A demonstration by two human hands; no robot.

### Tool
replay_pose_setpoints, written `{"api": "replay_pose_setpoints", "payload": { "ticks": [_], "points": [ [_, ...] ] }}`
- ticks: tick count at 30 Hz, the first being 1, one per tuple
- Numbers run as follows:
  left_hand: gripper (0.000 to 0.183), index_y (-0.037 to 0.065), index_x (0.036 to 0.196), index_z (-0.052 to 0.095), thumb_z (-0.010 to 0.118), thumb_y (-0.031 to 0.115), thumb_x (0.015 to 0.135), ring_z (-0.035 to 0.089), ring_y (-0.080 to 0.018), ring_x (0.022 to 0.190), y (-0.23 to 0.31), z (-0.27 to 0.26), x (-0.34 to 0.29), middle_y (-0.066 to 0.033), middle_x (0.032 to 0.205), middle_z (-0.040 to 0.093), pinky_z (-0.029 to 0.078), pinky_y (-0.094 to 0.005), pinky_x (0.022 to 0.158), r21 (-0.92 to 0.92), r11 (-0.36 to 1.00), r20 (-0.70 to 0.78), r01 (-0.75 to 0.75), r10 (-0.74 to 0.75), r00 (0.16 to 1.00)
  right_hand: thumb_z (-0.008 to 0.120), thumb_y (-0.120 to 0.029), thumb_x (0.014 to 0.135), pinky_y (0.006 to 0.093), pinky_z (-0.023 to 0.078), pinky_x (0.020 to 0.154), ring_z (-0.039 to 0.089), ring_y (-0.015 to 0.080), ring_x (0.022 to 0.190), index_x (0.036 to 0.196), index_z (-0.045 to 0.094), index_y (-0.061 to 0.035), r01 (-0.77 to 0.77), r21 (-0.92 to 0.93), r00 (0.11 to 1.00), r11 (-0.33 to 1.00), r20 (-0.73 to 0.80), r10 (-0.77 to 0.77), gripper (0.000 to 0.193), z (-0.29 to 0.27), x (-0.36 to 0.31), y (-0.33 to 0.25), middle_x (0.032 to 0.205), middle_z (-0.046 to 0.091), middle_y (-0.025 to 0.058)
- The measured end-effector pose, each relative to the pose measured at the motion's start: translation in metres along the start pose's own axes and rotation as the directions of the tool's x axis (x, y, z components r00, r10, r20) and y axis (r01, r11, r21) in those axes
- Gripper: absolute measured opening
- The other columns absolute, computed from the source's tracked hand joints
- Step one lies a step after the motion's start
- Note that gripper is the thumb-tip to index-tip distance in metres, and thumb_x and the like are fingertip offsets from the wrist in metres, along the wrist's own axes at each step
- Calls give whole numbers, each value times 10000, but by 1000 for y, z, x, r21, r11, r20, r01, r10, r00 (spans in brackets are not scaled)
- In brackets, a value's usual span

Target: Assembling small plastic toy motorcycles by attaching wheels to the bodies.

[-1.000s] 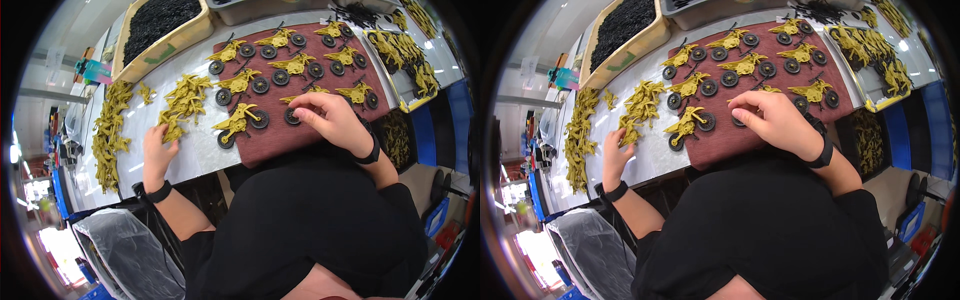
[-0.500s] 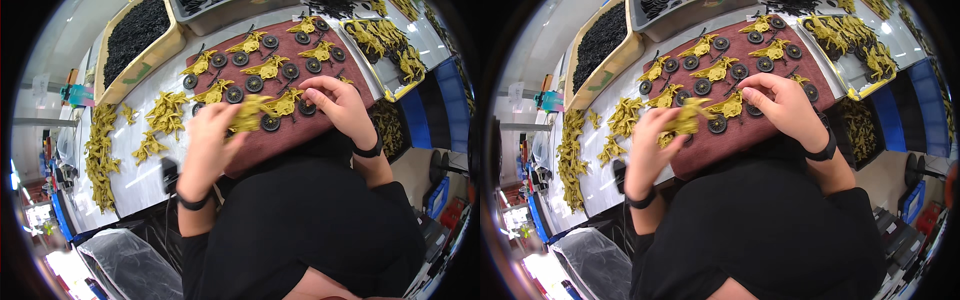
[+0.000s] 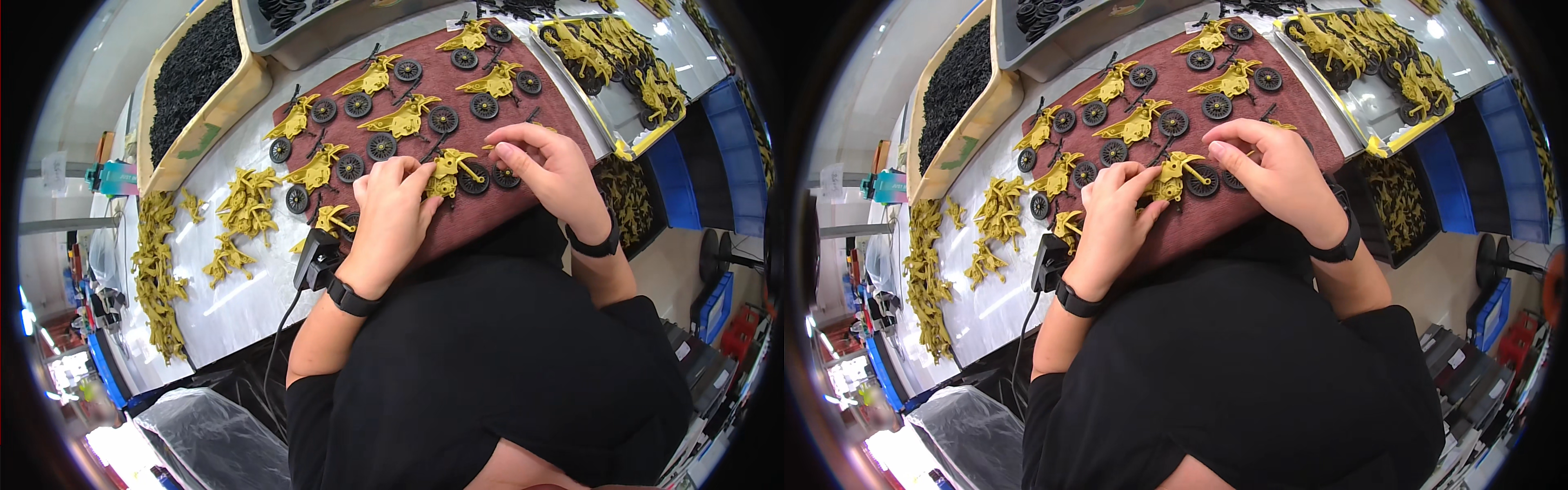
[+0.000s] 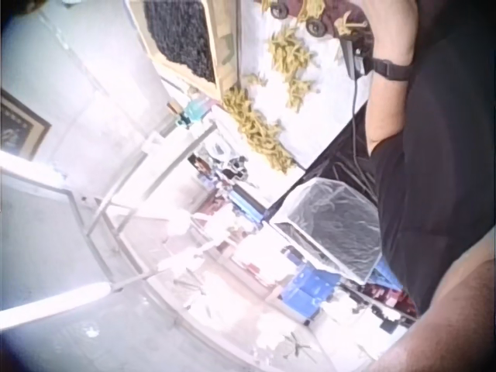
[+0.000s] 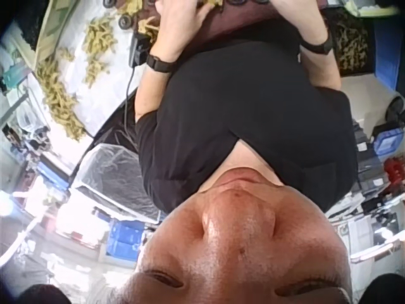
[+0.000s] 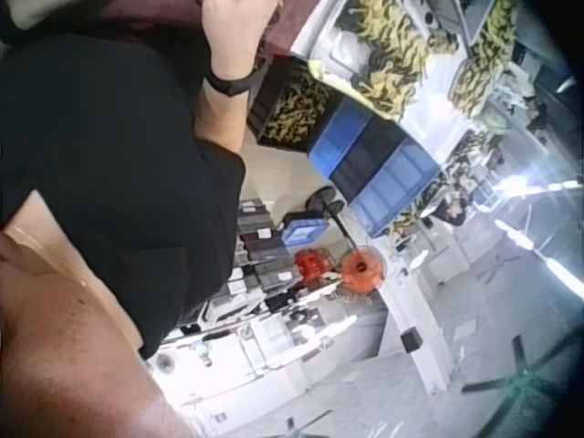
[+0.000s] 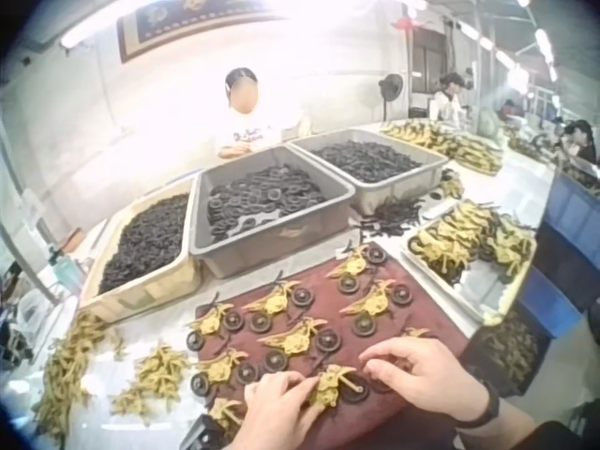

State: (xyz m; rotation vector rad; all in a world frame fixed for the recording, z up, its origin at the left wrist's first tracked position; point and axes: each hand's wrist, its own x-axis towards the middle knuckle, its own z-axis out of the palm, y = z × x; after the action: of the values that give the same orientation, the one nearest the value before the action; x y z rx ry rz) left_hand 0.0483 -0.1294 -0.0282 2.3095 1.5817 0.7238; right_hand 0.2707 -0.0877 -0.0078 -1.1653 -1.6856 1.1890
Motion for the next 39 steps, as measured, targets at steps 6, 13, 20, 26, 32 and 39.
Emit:
{"api": "replay_pose_setpoints", "payload": {
  "ticks": [6,13,20,26,32,39],
  "points": [
    [415,54,1112,625,745,104,718,514,-240,1018,2,-3,2,-64,1035,555,341,-383,889,33,999,15,3,-3,1000,623,-152,900,225,494,657,613,64,731,1027,655,5,18,-10,1000,1000,-9,-18,206,0,3,3,846,686,48],
    [427,62,1134,621,741,103,726,543,-230,994,0,-3,3,-59,1042,563,345,-378,891,1,1000,42,3,-3,999,621,-153,902,223,490,636,602,57,707,1017,655,7,27,6,1000,1000,-15,-27,200,2,5,6,816,678,35],
    [425,55,1130,622,740,105,725,553,-228,970,1,-4,5,-61,1046,566,347,-374,889,40,999,43,-19,17,999,620,-155,902,234,490,628,606,71,693,1006,655,10,12,19,1000,1000,19,-13,199,4,8,7,811,679,47],
    [405,68,1121,631,737,112,733,564,-219,991,-1,-2,4,-57,1058,616,355,-368,897,48,998,6,-50,49,999,615,-155,902,240,491,629,610,86,688,995,654,14,51,-41,999,998,11,-50,197,3,7,8,806,676,63],
    [371,72,1089,642,742,128,737,579,-211,1009,-1,-6,4,-44,1068,648,359,-370,900,71,996,-31,-52,54,998,591,-120,924,246,512,774,646,119,887,1059,627,33,-26,-36,998,999,65,28,208,-3,7,3,953,673,77],
    [354,70,1078,646,730,105,737,589,-222,1030,0,-3,4,-49,1094,652,374,-367,899,64,995,-15,-78,80,997,592,-126,922,248,517,760,652,120,875,1059,627,32,-42,-48,996,998,77,45,212,-3,5,5,930,678,77]
  ]
}}
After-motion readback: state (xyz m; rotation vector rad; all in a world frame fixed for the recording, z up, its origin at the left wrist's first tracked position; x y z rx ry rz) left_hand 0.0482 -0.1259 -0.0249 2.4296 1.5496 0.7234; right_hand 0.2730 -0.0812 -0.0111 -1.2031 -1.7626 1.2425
